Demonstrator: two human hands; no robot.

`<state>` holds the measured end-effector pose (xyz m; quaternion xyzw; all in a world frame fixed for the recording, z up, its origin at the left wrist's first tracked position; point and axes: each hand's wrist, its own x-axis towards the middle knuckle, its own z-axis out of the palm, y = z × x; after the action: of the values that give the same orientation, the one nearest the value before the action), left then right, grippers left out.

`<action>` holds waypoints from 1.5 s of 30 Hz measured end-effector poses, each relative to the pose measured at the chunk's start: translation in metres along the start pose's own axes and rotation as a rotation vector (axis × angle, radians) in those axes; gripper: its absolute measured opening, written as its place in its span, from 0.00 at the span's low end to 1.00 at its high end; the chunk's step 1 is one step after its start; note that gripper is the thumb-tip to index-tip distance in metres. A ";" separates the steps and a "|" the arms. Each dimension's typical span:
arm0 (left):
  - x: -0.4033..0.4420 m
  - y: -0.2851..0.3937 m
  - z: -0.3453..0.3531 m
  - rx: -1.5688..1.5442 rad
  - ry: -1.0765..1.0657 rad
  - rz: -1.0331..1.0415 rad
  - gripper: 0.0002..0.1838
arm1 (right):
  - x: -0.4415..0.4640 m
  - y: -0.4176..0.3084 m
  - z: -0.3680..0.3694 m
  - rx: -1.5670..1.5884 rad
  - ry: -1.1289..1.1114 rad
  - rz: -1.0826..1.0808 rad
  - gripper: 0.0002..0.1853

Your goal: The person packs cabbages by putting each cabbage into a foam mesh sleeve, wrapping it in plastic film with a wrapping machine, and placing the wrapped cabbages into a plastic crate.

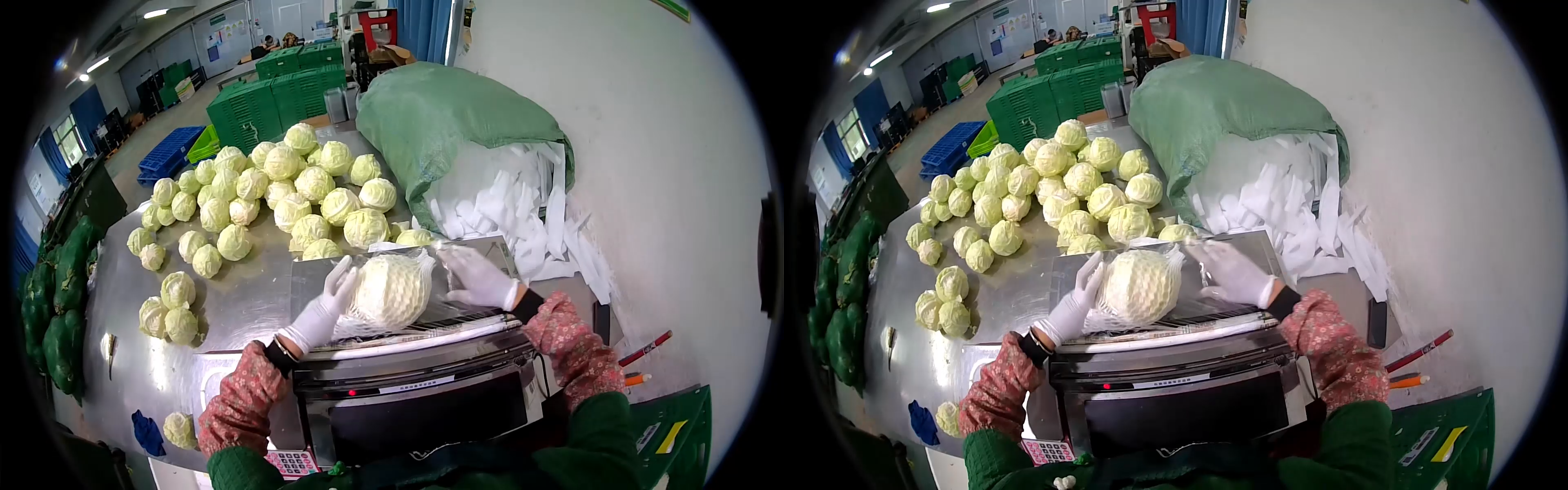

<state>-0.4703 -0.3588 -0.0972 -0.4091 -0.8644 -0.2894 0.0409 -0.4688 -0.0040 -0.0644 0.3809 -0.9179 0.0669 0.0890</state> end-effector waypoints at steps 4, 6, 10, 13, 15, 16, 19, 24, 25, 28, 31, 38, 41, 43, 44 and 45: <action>0.007 0.026 0.009 0.004 0.107 0.177 0.45 | 0.014 -0.033 0.015 0.350 0.076 0.046 0.51; 0.005 0.040 -0.002 -0.198 0.087 0.078 0.40 | 0.004 -0.048 0.008 0.501 -0.011 0.210 0.54; -0.033 0.104 -0.021 -0.217 0.007 -0.027 0.40 | -0.047 -0.091 -0.018 0.941 0.060 0.172 0.49; -0.087 0.131 0.004 -0.431 -0.357 -0.229 0.47 | -0.094 -0.136 -0.011 1.066 -0.191 0.286 0.35; -0.134 0.142 0.037 -0.930 -0.517 -0.483 0.42 | -0.103 -0.165 -0.031 1.600 -0.708 0.793 0.30; -0.153 0.143 0.054 -1.381 -0.558 -0.686 0.39 | -0.125 -0.166 0.006 1.671 -0.720 0.739 0.28; -0.174 0.146 0.079 -1.758 -0.576 -0.965 0.36 | -0.143 -0.164 0.014 2.178 -0.905 1.010 0.25; -0.206 0.138 0.111 -2.033 -0.320 -1.282 0.32 | -0.178 -0.153 -0.004 1.461 -0.152 0.899 0.21; -0.214 0.133 0.110 -2.104 -0.284 -1.286 0.32 | -0.191 -0.150 -0.003 1.222 -0.108 0.554 0.22; -0.245 0.129 0.092 -2.369 -0.104 -1.183 0.32 | -0.192 -0.165 -0.026 0.668 -0.076 0.322 0.19; -0.225 0.176 0.034 -2.282 0.034 -1.072 0.30 | -0.200 -0.164 -0.013 0.492 0.116 0.271 0.08; -0.286 0.198 0.101 -1.280 0.581 -0.951 0.15 | -0.154 -0.196 0.031 0.742 0.641 0.411 0.03; -0.250 0.227 0.089 -1.392 1.061 -0.914 0.11 | -0.121 -0.205 0.024 0.943 0.823 0.719 0.02; -0.275 0.228 0.090 -1.785 1.226 -0.608 0.10 | -0.137 -0.195 0.011 1.178 0.685 0.911 0.05; -0.272 0.244 0.075 -1.763 1.352 -0.750 0.11 | -0.143 -0.195 0.000 1.238 0.609 0.976 0.06; -0.286 0.246 0.081 -1.770 1.392 -0.807 0.11 | -0.149 -0.194 -0.003 1.112 0.602 0.991 0.08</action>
<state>-0.0877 -0.3883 -0.1376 0.2503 -0.2235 -0.9355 0.1105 -0.2270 -0.0370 -0.0825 -0.1167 -0.7491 0.6458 0.0900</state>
